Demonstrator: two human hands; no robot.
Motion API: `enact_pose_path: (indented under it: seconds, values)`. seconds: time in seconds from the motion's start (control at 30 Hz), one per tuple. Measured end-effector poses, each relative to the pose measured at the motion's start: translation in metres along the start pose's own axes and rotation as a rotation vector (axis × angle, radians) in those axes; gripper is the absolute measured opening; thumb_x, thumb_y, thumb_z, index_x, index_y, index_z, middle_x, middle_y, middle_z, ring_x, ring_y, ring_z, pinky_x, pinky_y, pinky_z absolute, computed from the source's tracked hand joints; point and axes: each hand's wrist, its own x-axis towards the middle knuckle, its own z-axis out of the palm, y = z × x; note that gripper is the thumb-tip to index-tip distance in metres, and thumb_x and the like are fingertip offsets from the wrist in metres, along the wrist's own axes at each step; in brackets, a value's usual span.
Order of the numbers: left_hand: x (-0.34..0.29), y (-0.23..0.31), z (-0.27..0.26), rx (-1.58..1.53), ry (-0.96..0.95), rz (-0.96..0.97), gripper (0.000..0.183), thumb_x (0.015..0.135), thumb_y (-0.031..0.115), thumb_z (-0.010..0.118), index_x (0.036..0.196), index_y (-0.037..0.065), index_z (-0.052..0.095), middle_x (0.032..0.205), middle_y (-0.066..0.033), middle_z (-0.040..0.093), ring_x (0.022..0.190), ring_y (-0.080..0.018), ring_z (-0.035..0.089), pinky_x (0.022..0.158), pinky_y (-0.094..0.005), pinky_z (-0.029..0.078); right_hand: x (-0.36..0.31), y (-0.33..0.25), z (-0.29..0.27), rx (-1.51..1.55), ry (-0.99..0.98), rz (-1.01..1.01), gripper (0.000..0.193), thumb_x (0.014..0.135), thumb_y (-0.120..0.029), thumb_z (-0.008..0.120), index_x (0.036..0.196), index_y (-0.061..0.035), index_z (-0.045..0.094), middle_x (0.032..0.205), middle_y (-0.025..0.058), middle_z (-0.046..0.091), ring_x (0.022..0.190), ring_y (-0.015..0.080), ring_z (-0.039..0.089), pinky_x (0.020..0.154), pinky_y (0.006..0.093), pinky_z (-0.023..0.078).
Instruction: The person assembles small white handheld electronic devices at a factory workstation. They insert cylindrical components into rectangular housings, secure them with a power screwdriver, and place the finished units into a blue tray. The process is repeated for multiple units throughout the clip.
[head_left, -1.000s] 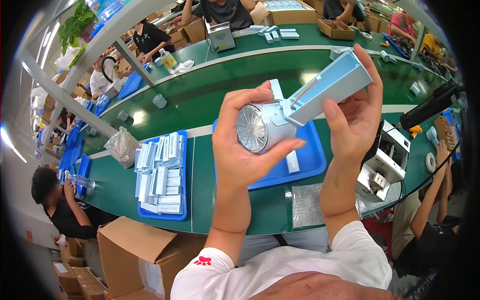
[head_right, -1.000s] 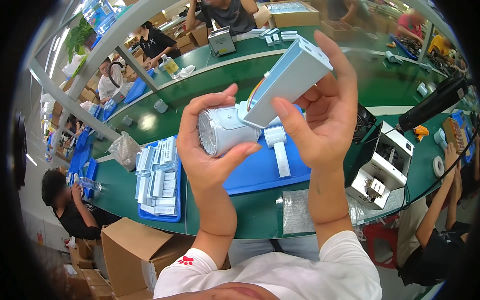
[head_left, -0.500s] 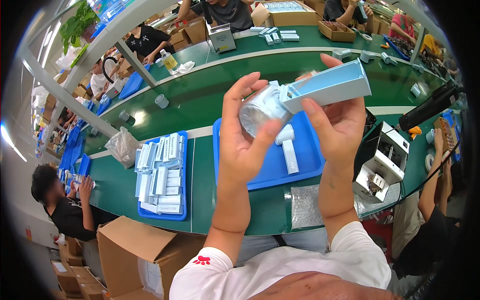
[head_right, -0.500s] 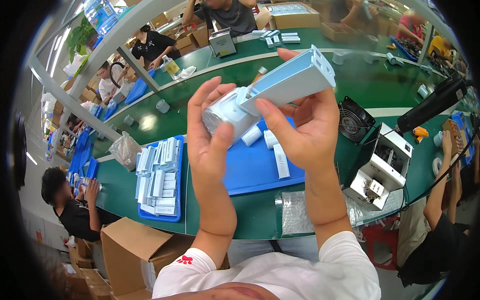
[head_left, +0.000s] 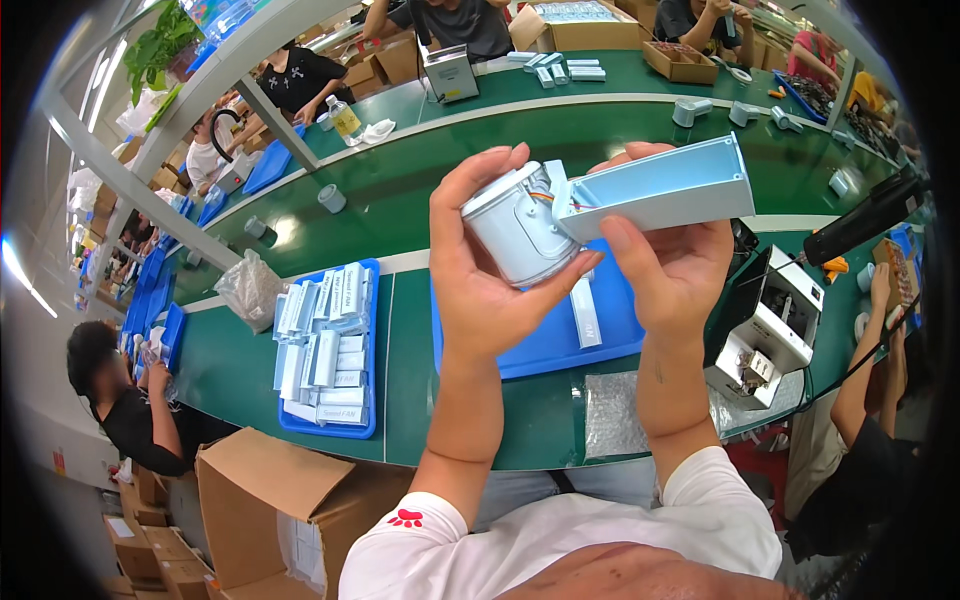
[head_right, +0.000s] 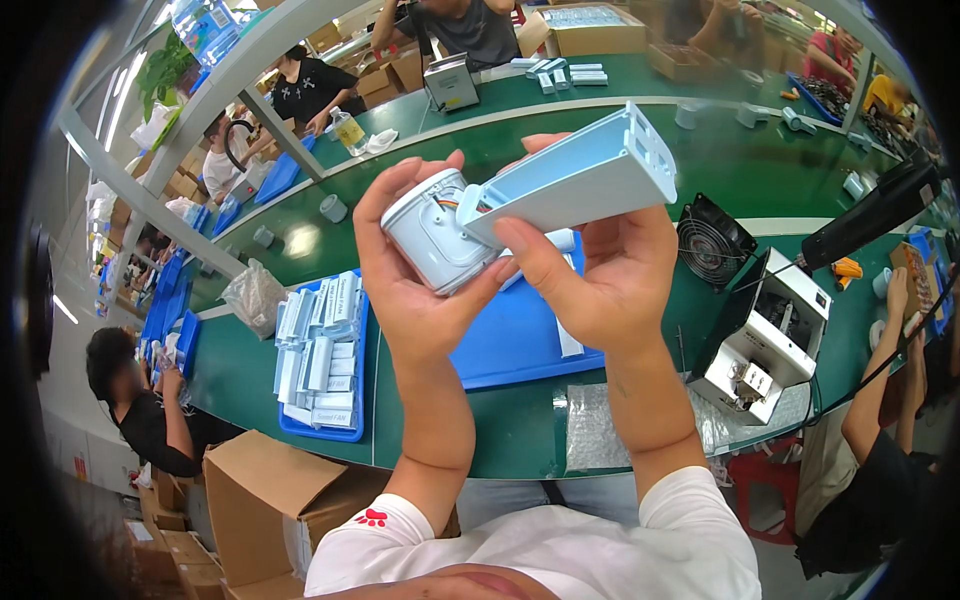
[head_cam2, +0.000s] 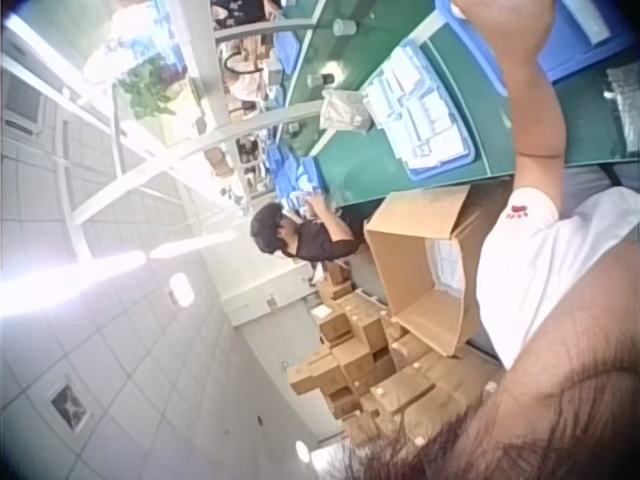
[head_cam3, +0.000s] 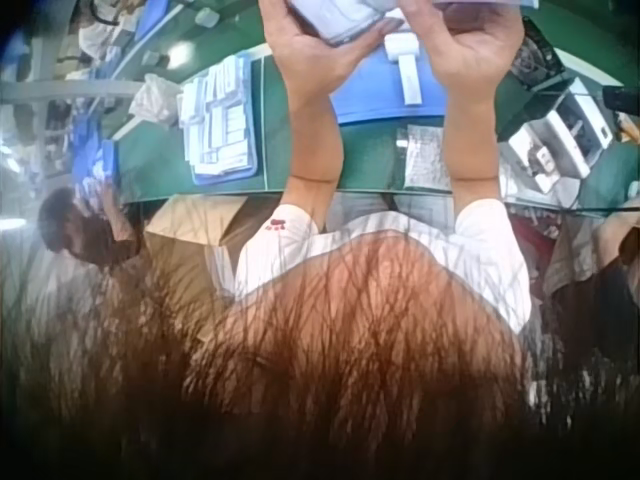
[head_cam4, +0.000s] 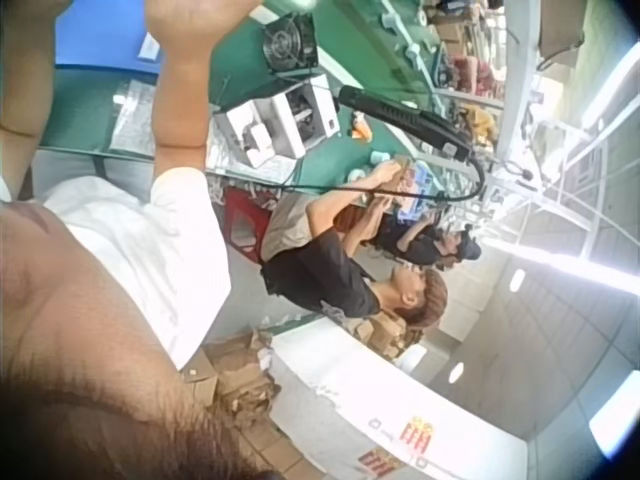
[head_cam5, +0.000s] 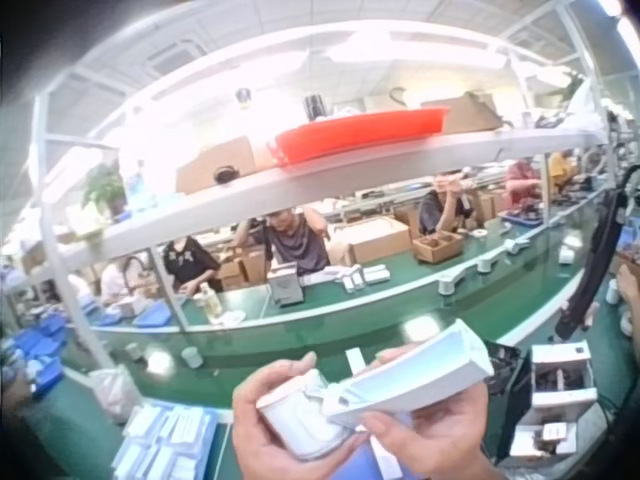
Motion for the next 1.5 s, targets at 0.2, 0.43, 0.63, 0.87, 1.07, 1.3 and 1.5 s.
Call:
enact_pose_path:
  seconds: [0.2, 0.43, 0.63, 0.87, 1.07, 1.3, 1.5]
  values:
    - [0.002, -0.003, -0.001, 0.122, 0.000, 0.090, 0.099, 0.062, 0.005, 0.095, 0.146, 0.004, 0.042, 0.132, -0.0171, 0.058, 0.131, -0.0338, 0.058, 0.108, -0.0437, 0.048, -0.002, -0.008, 0.006, -0.065, -0.026, 0.008, 0.056, 0.075, 0.008, 0.082, 0.127, 0.0048, 0.061, 0.128, 0.0232, 0.065, 0.110, 0.0238, 0.069, 0.094, 0.0351, 0.056]
    - [0.003, -0.009, 0.000, 0.226, 0.044, 0.212, 0.094, 0.059, 0.012, 0.099, 0.139, 0.007, 0.050, 0.136, -0.0156, 0.053, 0.120, -0.0280, 0.059, 0.098, -0.0393, 0.054, -0.006, -0.012, 0.006, -0.237, -0.086, -0.077, 0.058, 0.078, 0.007, 0.080, 0.132, 0.0041, 0.056, 0.130, 0.0218, 0.061, 0.112, 0.0305, 0.068, 0.097, 0.0420, 0.057]
    - [0.008, -0.010, 0.001, 0.277, 0.024, 0.332, 0.087, 0.058, 0.012, 0.099, 0.134, 0.009, 0.055, 0.133, -0.0184, 0.053, 0.120, -0.0299, 0.059, 0.095, -0.0391, 0.055, -0.006, -0.014, 0.010, -0.217, 0.003, -0.093, 0.060, 0.075, 0.008, 0.084, 0.129, 0.0047, 0.059, 0.126, 0.0229, 0.067, 0.108, 0.0233, 0.070, 0.092, 0.0349, 0.057]
    - [0.006, -0.007, 0.003, 0.227, 0.028, 0.288, 0.081, 0.060, 0.011, 0.096, 0.130, 0.008, 0.057, 0.132, -0.0187, 0.053, 0.119, -0.0299, 0.059, 0.095, -0.0380, 0.055, -0.009, -0.012, 0.010, -0.246, -0.010, -0.123, 0.062, 0.076, 0.009, 0.081, 0.133, 0.0037, 0.055, 0.129, 0.0232, 0.063, 0.113, 0.0319, 0.069, 0.095, 0.0423, 0.059]
    - [0.003, -0.006, 0.006, 0.253, 0.062, 0.268, 0.069, 0.065, 0.010, 0.090, 0.126, 0.005, 0.061, 0.130, -0.0193, 0.054, 0.118, -0.0295, 0.060, 0.092, -0.0377, 0.055, -0.011, -0.011, 0.014, -0.360, -0.055, -0.191, 0.063, 0.075, 0.005, 0.086, 0.129, 0.0083, 0.055, 0.119, 0.0238, 0.070, 0.110, 0.0266, 0.071, 0.090, 0.0362, 0.059]
    - [0.004, -0.006, 0.007, 0.345, 0.179, 0.325, 0.059, 0.068, 0.015, 0.088, 0.122, 0.003, 0.066, 0.124, -0.0193, 0.063, 0.108, -0.0294, 0.066, 0.088, -0.0367, 0.057, -0.012, -0.011, 0.022, -0.396, -0.065, -0.196, 0.044, 0.076, 0.001, 0.086, 0.115, 0.0068, 0.066, 0.111, 0.0196, 0.071, 0.096, 0.0246, 0.073, 0.080, 0.0344, 0.060]
    - [0.004, -0.004, 0.005, 0.302, 0.180, 0.379, 0.055, 0.070, 0.016, 0.086, 0.120, 0.001, 0.069, 0.121, -0.0192, 0.067, 0.109, -0.0309, 0.068, 0.091, -0.0387, 0.058, -0.010, -0.010, 0.029, -0.399, -0.061, -0.247, 0.035, 0.077, 0.000, 0.086, 0.107, 0.0047, 0.070, 0.111, 0.0190, 0.070, 0.094, 0.0251, 0.073, 0.078, 0.0332, 0.060]
